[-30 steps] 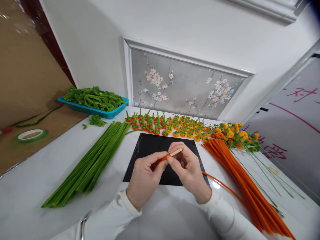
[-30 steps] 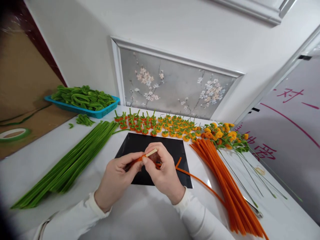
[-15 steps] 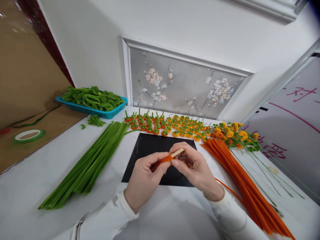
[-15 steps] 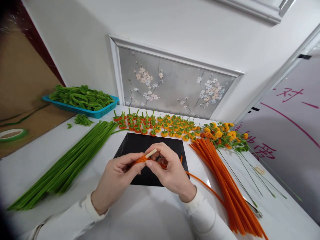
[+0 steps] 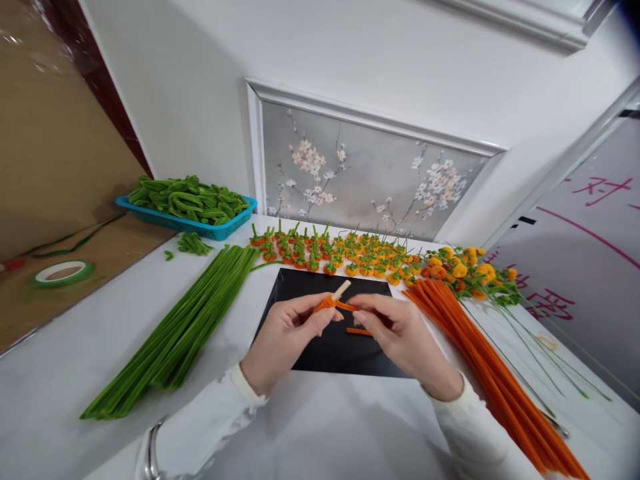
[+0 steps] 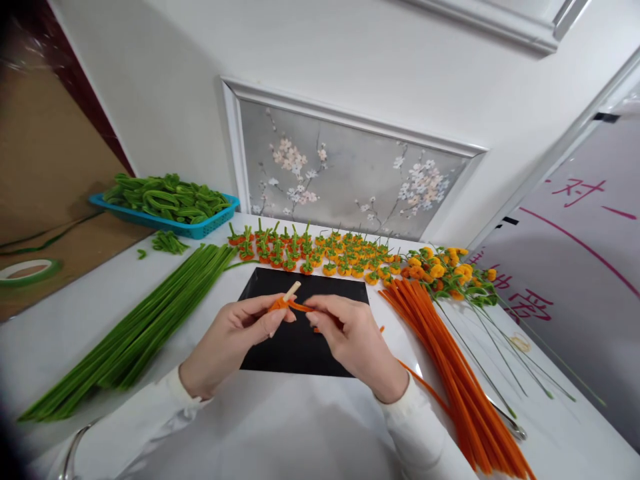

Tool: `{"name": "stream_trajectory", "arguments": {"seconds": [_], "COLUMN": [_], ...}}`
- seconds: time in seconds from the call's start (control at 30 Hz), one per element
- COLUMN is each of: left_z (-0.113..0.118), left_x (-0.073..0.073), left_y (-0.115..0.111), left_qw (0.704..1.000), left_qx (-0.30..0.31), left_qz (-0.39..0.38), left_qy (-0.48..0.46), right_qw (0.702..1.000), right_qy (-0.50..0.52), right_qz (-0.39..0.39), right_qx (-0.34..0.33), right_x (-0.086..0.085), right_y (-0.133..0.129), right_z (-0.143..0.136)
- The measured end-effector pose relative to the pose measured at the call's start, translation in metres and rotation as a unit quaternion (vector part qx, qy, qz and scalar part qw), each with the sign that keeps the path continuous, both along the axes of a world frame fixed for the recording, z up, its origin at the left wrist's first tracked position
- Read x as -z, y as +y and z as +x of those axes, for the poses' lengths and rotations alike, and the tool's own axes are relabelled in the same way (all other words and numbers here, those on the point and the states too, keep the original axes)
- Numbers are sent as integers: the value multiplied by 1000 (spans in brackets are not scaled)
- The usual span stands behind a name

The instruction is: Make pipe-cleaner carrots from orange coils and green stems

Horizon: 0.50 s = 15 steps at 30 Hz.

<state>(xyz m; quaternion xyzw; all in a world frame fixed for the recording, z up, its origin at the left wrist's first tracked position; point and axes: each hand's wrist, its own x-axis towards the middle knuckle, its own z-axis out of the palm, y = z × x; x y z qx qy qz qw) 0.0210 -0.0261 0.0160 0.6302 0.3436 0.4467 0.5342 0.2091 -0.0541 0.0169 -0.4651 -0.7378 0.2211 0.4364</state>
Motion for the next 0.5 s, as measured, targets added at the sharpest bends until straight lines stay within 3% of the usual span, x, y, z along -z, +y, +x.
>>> {"name": "stream_trajectory", "arguments": {"seconds": [0.13, 0.3, 0.5], "left_z": [-3, -3, -6], "left_x": [-2, 0, 7], "left_y": [3, 3, 2], "left_qw": [1000, 991, 925], "left_qx": [-15, -45, -114], "left_qz": [15, 104, 299], "left_qy": [13, 69, 203], "right_qw": [990, 968, 962], "right_qy": [-119, -235, -236], "right_qz": [65, 78, 138], "right_qx": [41, 24, -20], "right_x": [0, -9, -19], "right_y": [-2, -15, -26], "right_z": [7, 3, -2]}}
